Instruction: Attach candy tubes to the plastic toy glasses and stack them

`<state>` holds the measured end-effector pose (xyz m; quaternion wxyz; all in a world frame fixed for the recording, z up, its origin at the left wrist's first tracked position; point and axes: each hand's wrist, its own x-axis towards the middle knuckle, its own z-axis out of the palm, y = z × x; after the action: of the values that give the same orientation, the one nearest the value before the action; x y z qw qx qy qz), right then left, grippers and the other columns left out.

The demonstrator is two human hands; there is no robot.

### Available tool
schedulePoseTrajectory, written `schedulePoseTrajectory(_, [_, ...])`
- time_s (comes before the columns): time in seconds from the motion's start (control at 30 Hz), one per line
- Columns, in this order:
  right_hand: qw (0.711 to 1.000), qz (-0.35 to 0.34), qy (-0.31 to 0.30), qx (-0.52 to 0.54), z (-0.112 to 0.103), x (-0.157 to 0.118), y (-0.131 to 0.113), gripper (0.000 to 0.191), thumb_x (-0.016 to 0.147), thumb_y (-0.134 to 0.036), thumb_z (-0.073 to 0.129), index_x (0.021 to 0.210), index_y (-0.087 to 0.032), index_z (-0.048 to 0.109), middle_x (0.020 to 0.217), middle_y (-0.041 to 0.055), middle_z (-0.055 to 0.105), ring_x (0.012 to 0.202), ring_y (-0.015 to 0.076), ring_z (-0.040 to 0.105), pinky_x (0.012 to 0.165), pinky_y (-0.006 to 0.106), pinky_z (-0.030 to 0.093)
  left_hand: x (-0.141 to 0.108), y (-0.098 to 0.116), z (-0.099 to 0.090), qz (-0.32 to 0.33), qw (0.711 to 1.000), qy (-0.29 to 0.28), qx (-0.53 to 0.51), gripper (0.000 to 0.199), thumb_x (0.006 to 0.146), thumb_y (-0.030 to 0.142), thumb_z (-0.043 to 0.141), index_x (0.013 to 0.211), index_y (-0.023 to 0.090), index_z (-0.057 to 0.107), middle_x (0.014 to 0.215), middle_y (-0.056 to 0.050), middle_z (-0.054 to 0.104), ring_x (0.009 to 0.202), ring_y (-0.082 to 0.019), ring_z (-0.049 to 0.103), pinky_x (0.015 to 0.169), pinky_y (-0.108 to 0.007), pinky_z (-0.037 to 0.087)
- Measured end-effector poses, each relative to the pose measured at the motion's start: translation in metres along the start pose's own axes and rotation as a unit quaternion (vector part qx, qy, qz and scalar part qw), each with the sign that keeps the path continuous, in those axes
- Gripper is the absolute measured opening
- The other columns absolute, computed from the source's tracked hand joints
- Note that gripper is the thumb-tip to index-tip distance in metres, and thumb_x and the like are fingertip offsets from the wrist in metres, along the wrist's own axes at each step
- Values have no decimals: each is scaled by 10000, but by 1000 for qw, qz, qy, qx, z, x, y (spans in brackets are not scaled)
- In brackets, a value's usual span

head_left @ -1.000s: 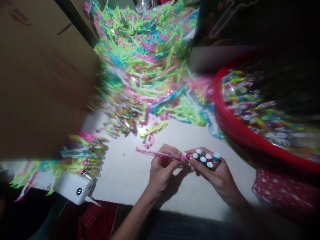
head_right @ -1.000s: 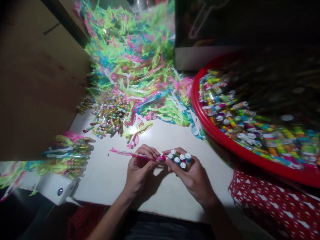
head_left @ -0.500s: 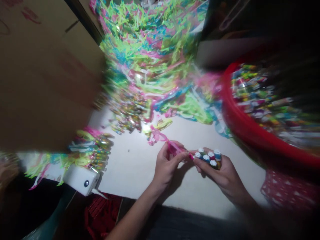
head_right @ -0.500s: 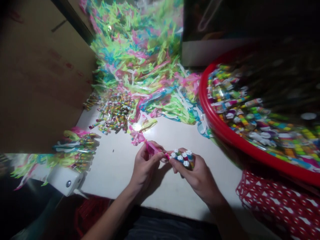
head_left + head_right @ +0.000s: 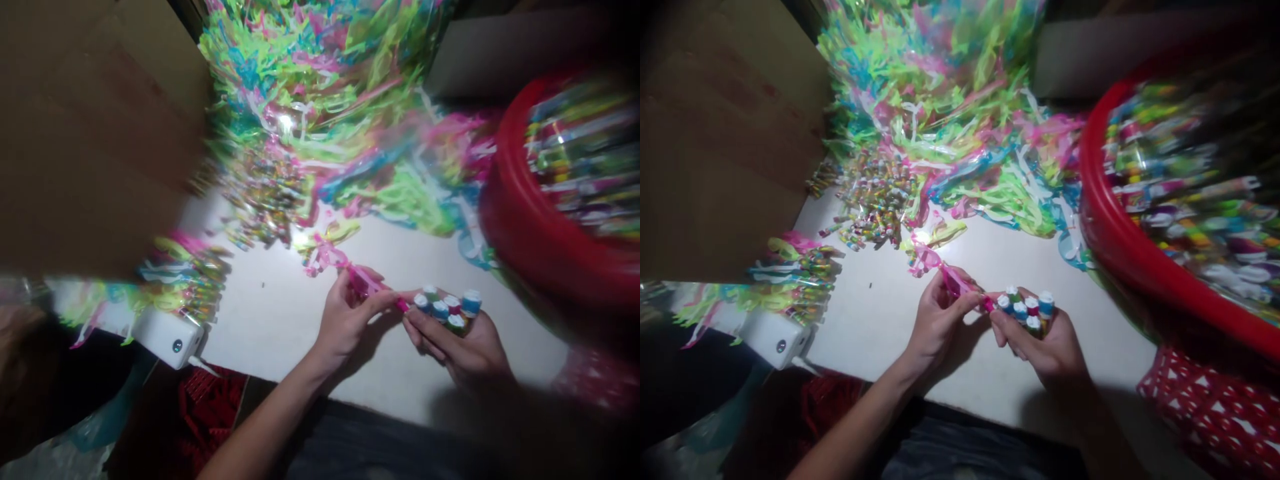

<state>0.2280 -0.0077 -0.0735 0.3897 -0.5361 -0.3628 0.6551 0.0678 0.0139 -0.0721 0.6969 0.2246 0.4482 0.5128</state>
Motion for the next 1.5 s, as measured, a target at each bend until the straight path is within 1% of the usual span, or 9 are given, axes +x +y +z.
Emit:
schedulePoseTrajectory(0.17, [997,-33,45,45,5,4,2,297,927,-457,838,1014,-177,787,632,-10,596,501,76,420,476,253,257,-3,-2,0,16,1000,9,11,368,827,355,913,1030,175,664,919,-9,698,847,-107,671,810,-236,573])
schedulePoseTrajectory(0.3, [974,-139,154,86,-6,13,9,290,882,-383,896,1087,-191,823,665,2,654,484,70,467,455,227,278,-6,-4,-11,95,995,34,-14,365,886,342,863,1169,221,668,1044,-12,685,866,-93,661,809,-221,574])
schedulePoseTrajectory(0.4, [958,-181,187,122,-12,18,11,222,876,-326,895,1035,-189,822,659,-3,649,481,71,480,457,220,298,-8,-2,-17,120,990,64,-32,281,897,327,851,1091,201,691,950,-1,664,813,-74,635,777,-191,561])
schedulePoseTrajectory(0.67, [978,-118,99,-143,4,6,4,250,968,-438,803,1043,-200,813,709,-1,660,640,129,570,616,258,450,-12,0,-12,118,991,-16,-58,170,915,311,831,989,187,740,925,-18,714,837,-93,672,766,-195,586])
schedulePoseTrajectory(1.1, [967,-102,4,-234,-1,5,3,318,1006,-470,742,854,-191,719,748,31,711,654,165,642,607,261,489,-14,4,-10,85,994,2,-73,237,939,388,788,903,155,759,874,-41,731,769,-97,676,733,-205,575])
schedulePoseTrajectory(1.23, [944,-172,11,-281,-1,10,4,270,1034,-464,713,920,-221,739,784,19,727,710,172,676,669,262,516,-17,7,-9,84,995,17,-58,256,962,412,751,986,161,797,882,-61,742,781,-125,684,740,-242,587])
schedulePoseTrajectory(1.37, [896,-235,10,-376,2,11,16,244,1028,-492,719,1104,-261,746,976,35,799,784,212,741,713,311,560,-15,16,-21,176,981,63,55,262,1044,424,652,1066,203,793,929,-50,727,877,-133,671,813,-241,565])
schedulePoseTrajectory(1.43, [854,-264,4,-448,5,9,23,297,1009,-514,736,1183,-274,726,1001,38,815,776,244,757,712,357,572,-10,23,-34,215,957,111,162,264,1070,427,605,1128,227,767,986,-47,716,914,-140,658,838,-253,551])
schedulePoseTrajectory(1.5, [809,-291,-6,-511,7,7,27,315,1020,-482,708,1246,-262,704,1023,54,826,794,283,771,719,408,587,-2,30,-50,248,903,153,316,244,1076,394,591,1197,233,728,1100,-64,696,1004,-172,645,916,-304,544])
